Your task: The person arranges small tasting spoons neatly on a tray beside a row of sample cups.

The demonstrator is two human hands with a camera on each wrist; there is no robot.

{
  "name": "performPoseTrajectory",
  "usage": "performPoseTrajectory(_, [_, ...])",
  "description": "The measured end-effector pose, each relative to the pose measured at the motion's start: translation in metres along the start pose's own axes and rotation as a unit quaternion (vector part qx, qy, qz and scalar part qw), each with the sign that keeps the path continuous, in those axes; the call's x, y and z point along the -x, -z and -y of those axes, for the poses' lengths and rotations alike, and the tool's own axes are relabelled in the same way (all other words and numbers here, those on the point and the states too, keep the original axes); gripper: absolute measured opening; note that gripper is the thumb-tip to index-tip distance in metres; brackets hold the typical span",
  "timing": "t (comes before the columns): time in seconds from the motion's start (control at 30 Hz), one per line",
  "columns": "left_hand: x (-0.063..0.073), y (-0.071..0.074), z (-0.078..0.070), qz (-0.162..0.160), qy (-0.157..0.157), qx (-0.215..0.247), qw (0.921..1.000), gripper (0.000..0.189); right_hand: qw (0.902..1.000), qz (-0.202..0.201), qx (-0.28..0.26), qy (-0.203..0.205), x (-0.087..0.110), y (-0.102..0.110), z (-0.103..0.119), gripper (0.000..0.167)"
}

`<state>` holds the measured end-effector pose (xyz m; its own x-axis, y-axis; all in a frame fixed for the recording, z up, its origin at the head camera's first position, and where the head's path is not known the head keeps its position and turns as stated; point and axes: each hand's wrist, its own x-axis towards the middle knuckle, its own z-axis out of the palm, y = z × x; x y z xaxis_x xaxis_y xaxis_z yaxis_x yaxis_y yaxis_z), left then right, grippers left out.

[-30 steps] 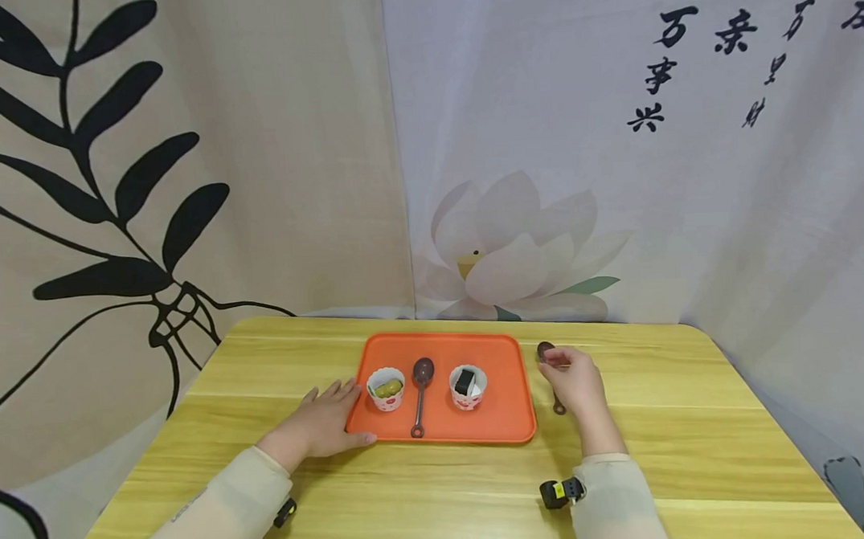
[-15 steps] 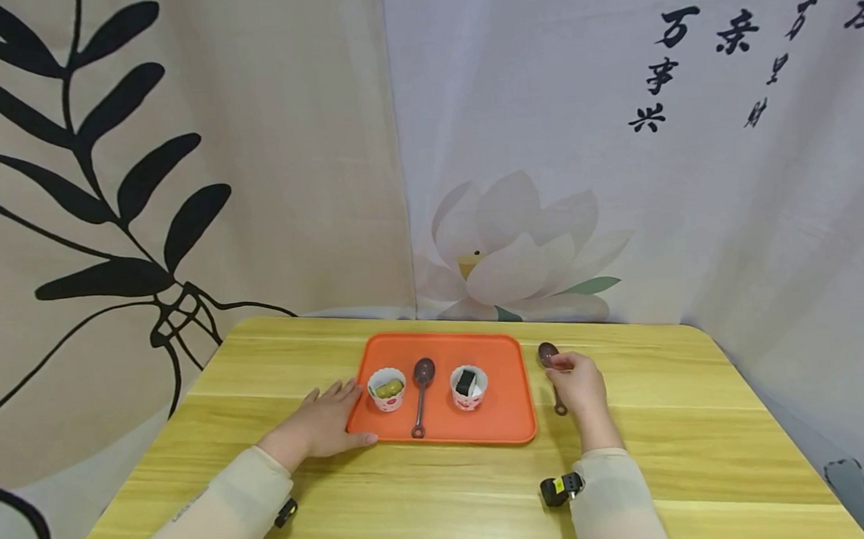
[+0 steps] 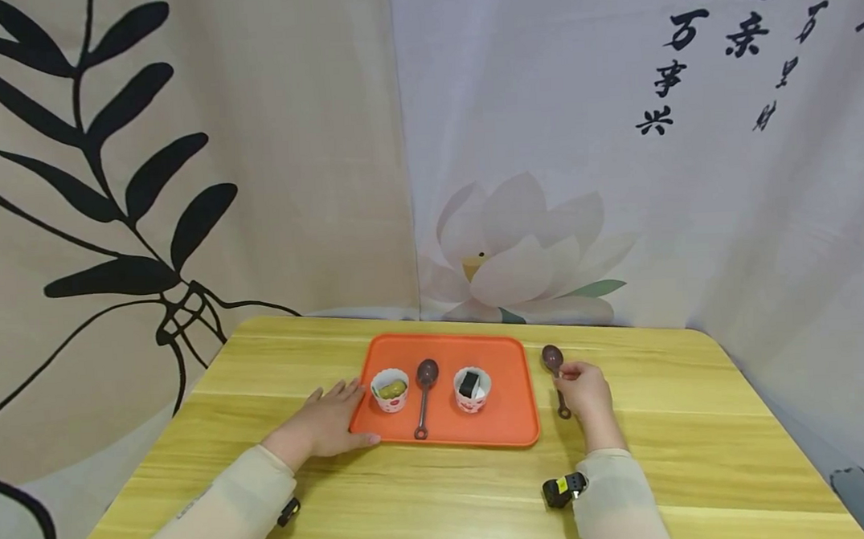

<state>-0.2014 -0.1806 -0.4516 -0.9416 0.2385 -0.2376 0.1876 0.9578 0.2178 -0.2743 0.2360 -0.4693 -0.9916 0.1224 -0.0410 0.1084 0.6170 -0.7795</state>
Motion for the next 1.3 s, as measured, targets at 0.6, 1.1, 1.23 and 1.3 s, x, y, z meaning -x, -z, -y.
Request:
performPoseTrajectory(0.6, [0.0, 0.0, 0.001, -0.004, -0.003, -0.004, 1.0, 0.097, 0.9983, 0.03, -0.035, -0.036, -0.008, -0.003, -0.005, 0.036])
performPoseTrajectory(1.1, [0.0, -0.001, 0.0, -0.005, -0.004, -0.003, 1.0, 0.097, 0.9988, 0.037, -0.021, -0.027, -0.011, -0.003, -0.004, 0.035])
performPoseTrajectory(1.23, [0.0, -0.001, 0.0, -0.005, -0.004, -0.002, 1.0, 0.097, 0.9983, 0.046, -0.023, -0.028, -0.01, -0.001, -0.004, 0.035])
performPoseTrajectory(1.3, [0.0, -0.001, -0.001, -0.005, -0.004, 0.0, 1.0, 0.097, 0.9974, 0.055, -0.036, -0.03, -0.009, 0.0, -0.004, 0.036])
